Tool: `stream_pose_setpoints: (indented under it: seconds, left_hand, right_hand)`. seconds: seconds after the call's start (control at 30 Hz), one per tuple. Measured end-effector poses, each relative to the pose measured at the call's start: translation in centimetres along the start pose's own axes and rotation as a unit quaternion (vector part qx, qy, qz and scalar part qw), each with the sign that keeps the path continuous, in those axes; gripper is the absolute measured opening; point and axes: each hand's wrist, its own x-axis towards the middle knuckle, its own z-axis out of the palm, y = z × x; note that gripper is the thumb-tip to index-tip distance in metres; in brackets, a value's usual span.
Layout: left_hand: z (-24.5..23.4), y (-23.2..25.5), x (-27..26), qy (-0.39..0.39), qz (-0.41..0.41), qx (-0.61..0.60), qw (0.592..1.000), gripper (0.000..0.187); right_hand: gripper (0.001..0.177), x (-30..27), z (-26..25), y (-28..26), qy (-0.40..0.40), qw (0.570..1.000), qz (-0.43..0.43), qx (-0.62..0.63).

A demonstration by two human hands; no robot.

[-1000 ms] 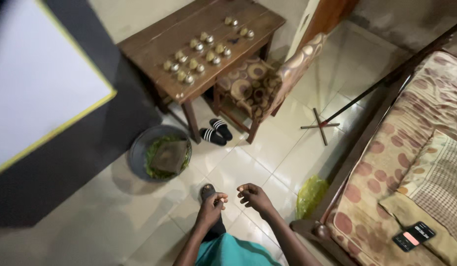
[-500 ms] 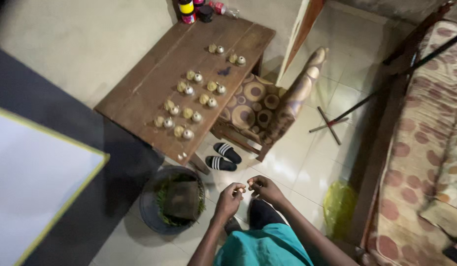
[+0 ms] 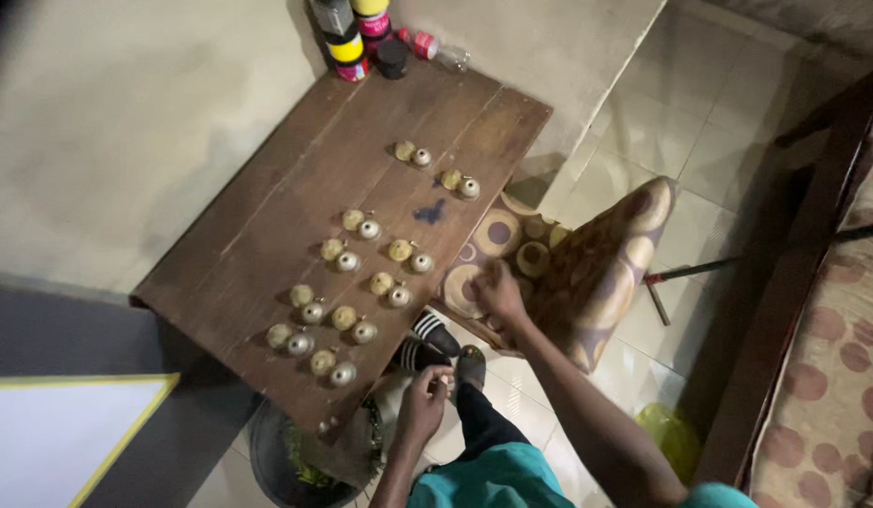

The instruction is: The person repeatedly picks up small cylindrical wooden parts from a table, inserts a metal pin into each, and uses a screwdriver to tighten the pin. The person then places the assembled parts back on the table and repeats the process with additional parts.

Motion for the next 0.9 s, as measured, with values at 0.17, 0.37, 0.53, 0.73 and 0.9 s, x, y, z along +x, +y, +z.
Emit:
stream_pose_setpoints:
  seconds: [0.17, 0.37, 0.53, 0.73, 0.9]
  left_hand:
    - [0.2, 2.9, 4.3, 0.032, 0.03, -0.035, 0.998, 0.023]
    - [0.9, 5.0, 7.8, -0.006, 0.023, 0.011, 1.0, 0.028]
    - [0.0, 7.1, 10.7, -0.04, 0.052, 0.049, 0.997, 0.031]
    - [-0.6, 10.0, 15.8, 0.006, -0.082, 0.001, 0.997, 0.043]
    - [-1.3, 11.8, 20.0, -0.011, 0.109, -0.147, 0.983, 0.066]
  right_hand:
    - [0.064, 12.4, 1.2, -3.7, 0.163, 0.931, -0.3, -0.133]
    - [0.089, 17.9, 1.9, -6.7, 0.195, 0.926, -0.288, -0.148]
    - [0.071, 18.1, 1.9, -7.7, 0.14, 0.955, -0.189, -0.18]
    - [0.053, 14.3, 1.2, -7.4, 0.12, 0.983, -0.139, 0.027]
    - [0.044, 4.8, 0.0, -7.3, -0.166, 0.857, 0.063, 0.483]
